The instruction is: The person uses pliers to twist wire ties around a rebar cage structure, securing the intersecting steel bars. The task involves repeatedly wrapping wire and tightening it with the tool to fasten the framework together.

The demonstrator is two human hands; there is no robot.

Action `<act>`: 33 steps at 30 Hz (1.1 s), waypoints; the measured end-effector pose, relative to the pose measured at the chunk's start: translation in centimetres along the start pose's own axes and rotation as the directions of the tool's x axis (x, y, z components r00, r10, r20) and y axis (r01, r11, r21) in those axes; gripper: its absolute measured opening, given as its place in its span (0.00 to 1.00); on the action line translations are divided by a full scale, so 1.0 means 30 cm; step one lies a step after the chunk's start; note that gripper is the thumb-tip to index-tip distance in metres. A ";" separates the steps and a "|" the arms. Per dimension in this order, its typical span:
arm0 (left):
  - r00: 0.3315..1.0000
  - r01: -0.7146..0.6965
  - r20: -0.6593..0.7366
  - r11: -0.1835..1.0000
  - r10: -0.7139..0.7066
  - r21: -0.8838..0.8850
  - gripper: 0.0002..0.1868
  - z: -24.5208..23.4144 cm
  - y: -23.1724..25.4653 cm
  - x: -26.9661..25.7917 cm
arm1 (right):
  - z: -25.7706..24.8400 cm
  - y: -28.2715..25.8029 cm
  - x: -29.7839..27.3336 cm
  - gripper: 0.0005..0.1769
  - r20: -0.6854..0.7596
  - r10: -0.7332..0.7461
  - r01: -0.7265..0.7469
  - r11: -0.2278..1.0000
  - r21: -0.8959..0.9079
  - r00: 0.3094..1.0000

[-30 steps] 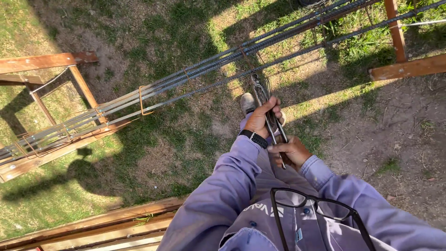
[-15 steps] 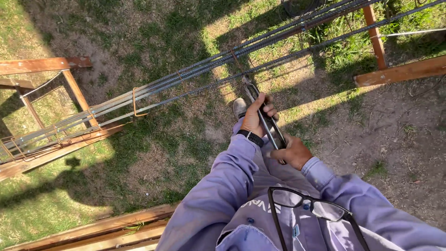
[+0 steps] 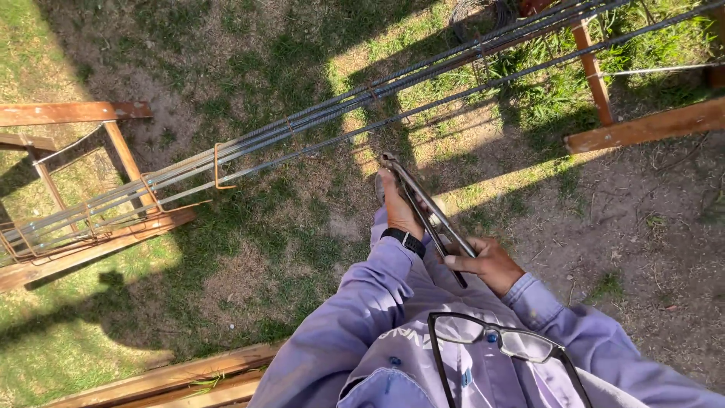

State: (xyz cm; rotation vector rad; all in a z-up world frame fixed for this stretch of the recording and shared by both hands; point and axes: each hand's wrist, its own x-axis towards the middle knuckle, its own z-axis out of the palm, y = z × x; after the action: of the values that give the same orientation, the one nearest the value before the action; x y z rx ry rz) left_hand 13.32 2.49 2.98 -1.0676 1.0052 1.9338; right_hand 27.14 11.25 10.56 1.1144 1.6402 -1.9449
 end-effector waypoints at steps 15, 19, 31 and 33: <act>0.966 -0.190 -0.020 0.756 0.259 0.626 0.12 -0.289 0.048 0.019 | -0.127 -0.103 0.477 0.18 -0.050 -0.211 0.216 0.958 0.190 0.976; 0.938 -0.307 0.084 0.690 0.337 0.655 0.10 -0.359 0.131 -0.082 | -0.112 -0.060 0.597 0.17 0.045 -0.075 0.049 0.907 0.419 0.996; 0.869 -0.487 0.242 0.660 0.432 0.571 0.12 -0.262 0.257 -0.285 | -0.194 0.032 0.611 0.17 -0.510 -0.454 0.307 0.885 -0.349 0.731; 0.857 -0.515 0.314 0.665 0.408 0.541 0.13 -0.256 0.266 -0.260 | -0.120 -0.065 0.472 0.10 -0.514 -0.639 0.565 0.761 -0.318 0.572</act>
State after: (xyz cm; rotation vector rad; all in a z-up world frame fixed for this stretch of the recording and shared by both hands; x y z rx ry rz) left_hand 12.48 -9.37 9.45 -0.2699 1.7789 1.8027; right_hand 18.14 18.13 1.13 1.3240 2.7693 -1.9036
